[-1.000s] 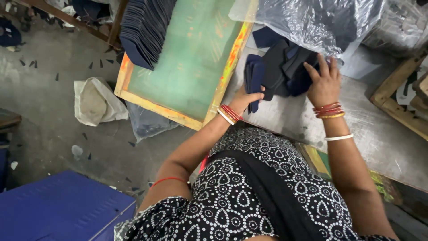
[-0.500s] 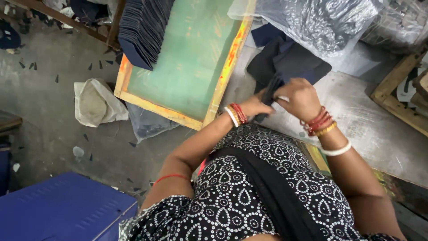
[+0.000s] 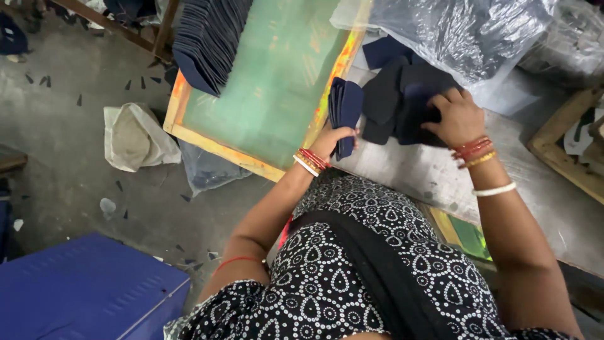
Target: The person folds dark blue fabric pieces by hand and stacks them on a green table. They repeatedly pick up pieces, fold them, and add them to a growing pile, occasionally adjusting the stack.
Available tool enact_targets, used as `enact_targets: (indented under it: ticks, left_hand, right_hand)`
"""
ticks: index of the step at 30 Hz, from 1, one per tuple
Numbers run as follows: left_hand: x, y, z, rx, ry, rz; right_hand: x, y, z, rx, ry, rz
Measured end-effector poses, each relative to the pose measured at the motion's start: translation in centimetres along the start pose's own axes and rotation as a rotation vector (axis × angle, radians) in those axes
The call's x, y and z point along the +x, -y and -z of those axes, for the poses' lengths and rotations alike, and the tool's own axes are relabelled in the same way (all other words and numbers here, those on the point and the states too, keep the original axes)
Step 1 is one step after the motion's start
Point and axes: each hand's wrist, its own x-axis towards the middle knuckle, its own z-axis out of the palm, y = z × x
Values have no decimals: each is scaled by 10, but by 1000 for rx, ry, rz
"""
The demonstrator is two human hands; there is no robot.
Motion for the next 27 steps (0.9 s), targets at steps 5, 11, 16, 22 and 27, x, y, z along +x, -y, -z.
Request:
enact_targets:
  ticks: [5,11,16,22,27]
  left_hand:
    - [6,19,-2,-41,108,134]
    - [-11,30,-54,-357,233,352]
    - [-28,16,-61,-651,399,307]
    - [5,47,-11,-426,408,77]
    - [-5,-24,-8,155,172,-240]
  right_hand:
    - [-37,8,44,119,94,-148]
    - [-48,55,30,639,-328,83]
    - [-48,80,-3,658,-191,234]
    - [-37,49,-25,213,-422,-152]
    - [-58,40,-52,411,-354,-60]
